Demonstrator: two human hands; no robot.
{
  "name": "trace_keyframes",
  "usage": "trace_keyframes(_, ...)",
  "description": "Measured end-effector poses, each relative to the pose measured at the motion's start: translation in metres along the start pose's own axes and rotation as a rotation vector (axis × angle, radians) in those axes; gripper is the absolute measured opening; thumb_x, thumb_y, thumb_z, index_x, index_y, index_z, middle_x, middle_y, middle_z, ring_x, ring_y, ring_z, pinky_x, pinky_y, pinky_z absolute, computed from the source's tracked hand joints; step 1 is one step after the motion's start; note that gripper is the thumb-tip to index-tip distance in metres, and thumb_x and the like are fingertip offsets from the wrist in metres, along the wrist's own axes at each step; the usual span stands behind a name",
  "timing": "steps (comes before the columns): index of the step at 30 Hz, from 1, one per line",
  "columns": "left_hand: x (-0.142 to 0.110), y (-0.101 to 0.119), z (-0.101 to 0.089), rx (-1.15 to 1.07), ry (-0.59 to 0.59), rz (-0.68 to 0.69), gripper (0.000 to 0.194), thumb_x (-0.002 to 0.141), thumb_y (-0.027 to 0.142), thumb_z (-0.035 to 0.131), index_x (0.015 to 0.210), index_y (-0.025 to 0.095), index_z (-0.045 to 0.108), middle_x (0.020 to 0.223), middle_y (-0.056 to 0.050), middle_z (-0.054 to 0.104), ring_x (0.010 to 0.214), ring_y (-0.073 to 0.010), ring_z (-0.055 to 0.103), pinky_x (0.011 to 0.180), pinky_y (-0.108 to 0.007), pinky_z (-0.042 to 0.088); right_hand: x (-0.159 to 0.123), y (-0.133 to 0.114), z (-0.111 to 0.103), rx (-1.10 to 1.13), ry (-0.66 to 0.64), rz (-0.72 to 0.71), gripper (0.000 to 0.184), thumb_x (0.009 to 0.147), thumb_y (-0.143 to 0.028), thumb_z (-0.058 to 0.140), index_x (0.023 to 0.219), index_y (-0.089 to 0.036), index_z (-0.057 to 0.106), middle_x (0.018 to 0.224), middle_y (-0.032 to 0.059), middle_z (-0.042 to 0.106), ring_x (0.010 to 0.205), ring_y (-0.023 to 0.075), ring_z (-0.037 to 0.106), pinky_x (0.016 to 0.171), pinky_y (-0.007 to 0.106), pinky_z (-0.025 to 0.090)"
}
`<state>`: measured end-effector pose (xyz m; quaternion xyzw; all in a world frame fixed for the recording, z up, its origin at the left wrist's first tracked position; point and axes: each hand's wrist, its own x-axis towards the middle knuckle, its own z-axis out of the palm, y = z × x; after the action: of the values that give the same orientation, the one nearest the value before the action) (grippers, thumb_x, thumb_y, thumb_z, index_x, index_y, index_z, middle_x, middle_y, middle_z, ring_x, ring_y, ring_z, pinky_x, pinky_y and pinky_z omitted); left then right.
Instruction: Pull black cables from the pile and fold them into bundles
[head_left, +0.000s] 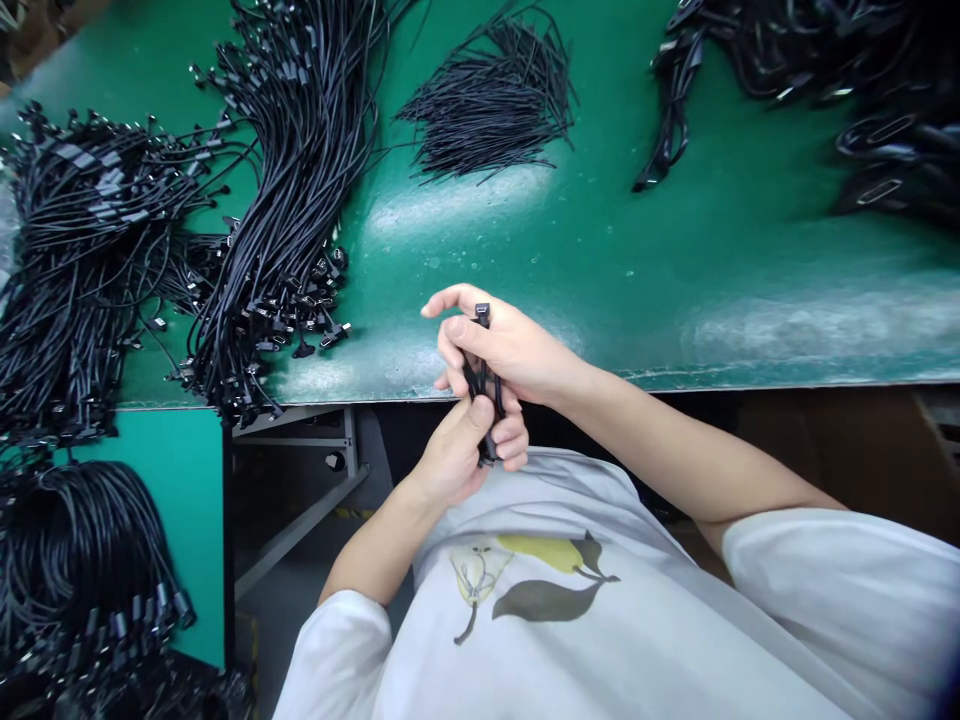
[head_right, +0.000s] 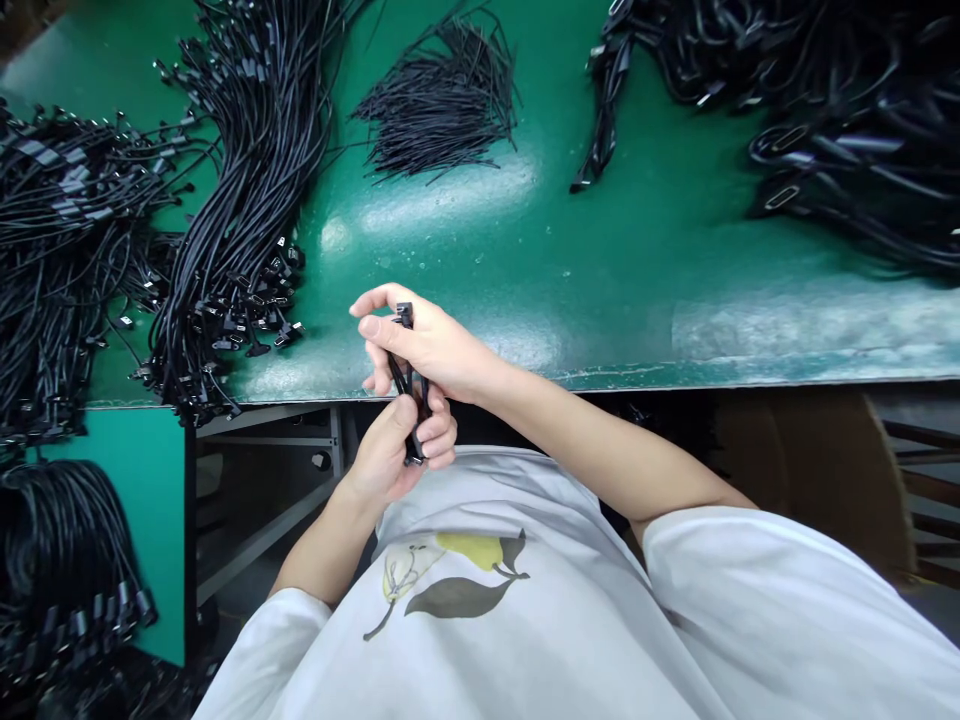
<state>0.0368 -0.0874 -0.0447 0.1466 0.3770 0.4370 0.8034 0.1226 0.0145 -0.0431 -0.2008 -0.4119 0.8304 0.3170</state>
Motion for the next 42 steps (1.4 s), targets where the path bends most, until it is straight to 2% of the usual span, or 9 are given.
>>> trace_keyframes(5,0.001,-0.011,-0.012,0.241,-0.045,0.046,0.039,0.082,0.049,0.068,0.096,0.018,0.050,0.065,0.005,0.045,0.054,-0.0081,0.044,0.051,-0.022,0.037,-0.002,-0.001,0.000,-0.200,0.211,-0.133,0.037,0.081,-0.040,0.071,0.106,-0.024,0.049,0.067,-0.0099,0.046,0.043,0.0026,0.047,0.046,0.017,0.041)
trace_keyframes(10,0.001,-0.012,-0.014,0.075,-0.096,-0.017,0.057,0.081,0.069,0.055,0.097,0.015,0.055,0.062,0.005,0.041,0.049,-0.0072,0.036,0.045,-0.021,0.030,-0.005,-0.008,0.001,-0.170,0.126,-0.140,0.031,0.081,-0.039,0.071,0.100,-0.022,0.054,0.061,-0.0099,0.043,0.036,0.0020,0.037,0.037,0.018,0.034)
trace_keyframes(17,0.001,-0.006,-0.001,-0.120,-0.071,-0.075,0.038,0.074,0.045,0.076,0.083,0.012,0.058,0.061,0.003,0.043,0.054,-0.0074,0.039,0.054,-0.022,0.034,-0.003,-0.009,0.002,-0.211,0.121,-0.232,0.026,0.092,-0.044,0.056,0.090,-0.019,0.051,0.047,-0.0123,0.034,0.031,0.0041,0.030,0.033,0.018,0.031)
trace_keyframes(21,0.002,-0.004,-0.015,0.090,0.041,0.027,0.036,0.080,0.047,0.070,0.078,0.014,0.055,0.056,0.006,0.037,0.050,-0.0064,0.031,0.051,-0.022,0.026,-0.016,-0.027,-0.012,-0.859,0.083,-0.513,0.024,0.096,-0.039,0.049,0.096,-0.017,0.058,0.070,-0.0007,0.059,0.064,0.0123,0.060,0.065,0.029,0.053)
trace_keyframes(25,-0.001,0.007,-0.038,0.630,0.148,0.180,0.038,0.089,0.051,0.054,0.080,0.015,0.057,0.063,0.003,0.045,0.058,-0.0092,0.038,0.056,-0.023,0.029,-0.045,-0.036,-0.022,-1.731,-0.267,-0.783,0.030,0.097,-0.017,0.038,0.122,-0.015,0.055,0.125,0.0119,0.059,0.120,0.0249,0.051,0.107,0.053,0.035)
trace_keyframes(29,-0.011,0.017,-0.039,0.987,0.096,0.134,0.034,0.096,0.045,0.044,0.085,0.016,0.057,0.077,-0.002,0.055,0.070,-0.0128,0.046,0.066,-0.026,0.035,-0.062,-0.016,-0.024,-2.074,-0.453,-0.689,0.023,0.092,-0.013,0.040,0.105,-0.011,0.058,0.088,0.0094,0.061,0.083,0.0213,0.055,0.077,0.040,0.045)
trace_keyframes(32,-0.016,0.017,-0.033,0.964,0.049,0.106,0.033,0.096,0.044,0.042,0.084,0.016,0.054,0.076,-0.001,0.051,0.067,-0.0115,0.042,0.063,-0.025,0.032,-0.061,-0.012,-0.024,-2.106,-0.501,-0.649,0.012,0.093,-0.017,0.045,0.083,-0.019,0.051,0.072,0.0019,0.051,0.061,0.0163,0.043,0.049,0.031,0.028)
trace_keyframes(37,-0.013,0.019,-0.032,0.683,-0.044,0.003,0.038,0.096,0.049,0.039,0.084,0.015,0.050,0.063,0.004,0.039,0.057,-0.0096,0.033,0.056,-0.024,0.029,-0.054,-0.025,-0.020,-2.124,-0.581,-0.713,0.018,0.096,-0.018,0.040,0.079,-0.020,0.047,0.070,0.0002,0.048,0.059,0.0157,0.041,0.045,0.032,0.017)
trace_keyframes(42,-0.010,0.022,-0.033,0.928,-0.034,0.072,0.037,0.095,0.046,0.043,0.078,0.015,0.052,0.072,-0.001,0.050,0.069,-0.0125,0.045,0.068,-0.026,0.034,-0.052,-0.032,-0.016,-2.061,-0.670,-0.586,0.018,0.095,-0.017,0.042,0.083,-0.018,0.054,0.074,0.0015,0.055,0.064,0.0157,0.048,0.047,0.030,0.024)
